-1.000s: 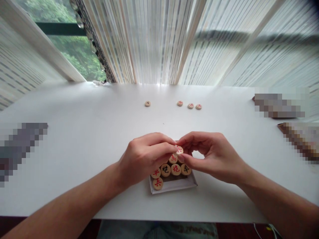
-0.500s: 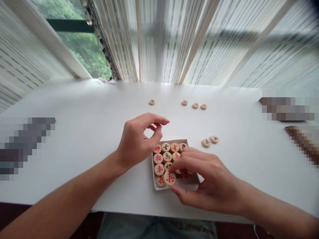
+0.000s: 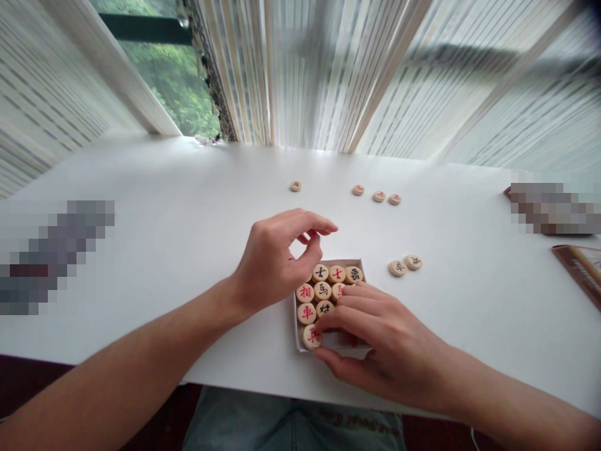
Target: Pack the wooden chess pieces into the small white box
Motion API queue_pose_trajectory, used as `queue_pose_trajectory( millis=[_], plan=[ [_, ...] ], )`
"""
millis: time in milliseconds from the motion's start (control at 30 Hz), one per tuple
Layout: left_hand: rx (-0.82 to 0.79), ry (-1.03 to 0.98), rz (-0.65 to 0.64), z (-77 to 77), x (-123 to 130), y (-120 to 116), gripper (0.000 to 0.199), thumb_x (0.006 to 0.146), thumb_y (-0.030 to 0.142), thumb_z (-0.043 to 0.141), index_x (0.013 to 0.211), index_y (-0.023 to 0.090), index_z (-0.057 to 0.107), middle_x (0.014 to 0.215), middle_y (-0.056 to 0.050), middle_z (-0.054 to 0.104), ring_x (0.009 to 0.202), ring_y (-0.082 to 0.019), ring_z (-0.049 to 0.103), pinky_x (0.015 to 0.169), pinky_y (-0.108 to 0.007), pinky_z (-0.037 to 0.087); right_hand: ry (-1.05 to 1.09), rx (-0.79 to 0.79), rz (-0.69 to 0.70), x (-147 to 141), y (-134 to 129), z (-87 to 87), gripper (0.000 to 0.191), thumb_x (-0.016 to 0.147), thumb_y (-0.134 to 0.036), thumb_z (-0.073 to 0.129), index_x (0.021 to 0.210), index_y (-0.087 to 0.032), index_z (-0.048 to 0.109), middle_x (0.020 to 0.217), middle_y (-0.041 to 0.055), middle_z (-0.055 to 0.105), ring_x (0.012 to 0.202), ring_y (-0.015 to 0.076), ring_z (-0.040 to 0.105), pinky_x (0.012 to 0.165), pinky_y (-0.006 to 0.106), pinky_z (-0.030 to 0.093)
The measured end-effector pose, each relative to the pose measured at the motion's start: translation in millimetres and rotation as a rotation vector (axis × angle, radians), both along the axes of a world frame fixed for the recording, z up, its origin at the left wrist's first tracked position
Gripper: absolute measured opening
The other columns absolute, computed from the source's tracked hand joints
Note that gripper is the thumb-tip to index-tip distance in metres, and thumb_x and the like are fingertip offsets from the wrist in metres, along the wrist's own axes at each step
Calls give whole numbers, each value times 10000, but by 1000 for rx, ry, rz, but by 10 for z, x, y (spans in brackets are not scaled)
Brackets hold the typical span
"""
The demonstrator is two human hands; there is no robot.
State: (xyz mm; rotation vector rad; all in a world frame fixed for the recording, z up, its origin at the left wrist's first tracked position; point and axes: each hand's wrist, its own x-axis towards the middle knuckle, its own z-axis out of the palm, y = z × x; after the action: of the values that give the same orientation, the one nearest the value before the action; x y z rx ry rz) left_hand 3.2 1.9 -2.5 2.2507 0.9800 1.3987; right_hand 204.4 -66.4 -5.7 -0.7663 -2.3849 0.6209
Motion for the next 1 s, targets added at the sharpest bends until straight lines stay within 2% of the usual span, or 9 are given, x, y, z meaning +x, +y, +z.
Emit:
queue_pose_trajectory(
  millis=[267, 633, 867, 1000],
  plan=[
    [2, 3, 2, -4, 0, 10, 273, 879, -3, 605, 1002, 162, 784, 963, -43, 840, 846, -167, 769, 787, -291, 629, -13, -7, 24, 20, -3, -27, 151, 1015, -171, 661, 896, -146, 751, 732, 33, 684, 686, 180, 536, 684, 332, 408],
    [37, -1, -11, -16, 12, 18, 274, 867, -31, 608, 995, 131, 788, 936, -45, 831, 809, -148, 755, 763, -268, 611, 12, 131, 16, -37, -6, -58, 268, 1042, -198, 677, 795, -128, 751, 670, 32, 639, 659, 179, 505, 652, 348, 375],
    [48, 1, -14, -21, 8, 27, 273, 858, -42, 618, 994, 122, 790, 934, -50, 829, 815, -154, 760, 766, -268, 608, 34, 114, 16, 12, -3, -8, 114, 1002, -159, 718, 912, -127, 781, 717, 30, 662, 681, 181, 533, 690, 357, 403],
    [44, -3, -17, -20, 4, 27, 282, 858, -46, 618, 997, 130, 787, 942, -46, 831, 822, -154, 764, 766, -268, 609, 18, 111, 40, 18, 2, -9, 108, 994, -130, 706, 931, -129, 794, 701, 25, 657, 667, 184, 525, 695, 366, 408]
  ],
)
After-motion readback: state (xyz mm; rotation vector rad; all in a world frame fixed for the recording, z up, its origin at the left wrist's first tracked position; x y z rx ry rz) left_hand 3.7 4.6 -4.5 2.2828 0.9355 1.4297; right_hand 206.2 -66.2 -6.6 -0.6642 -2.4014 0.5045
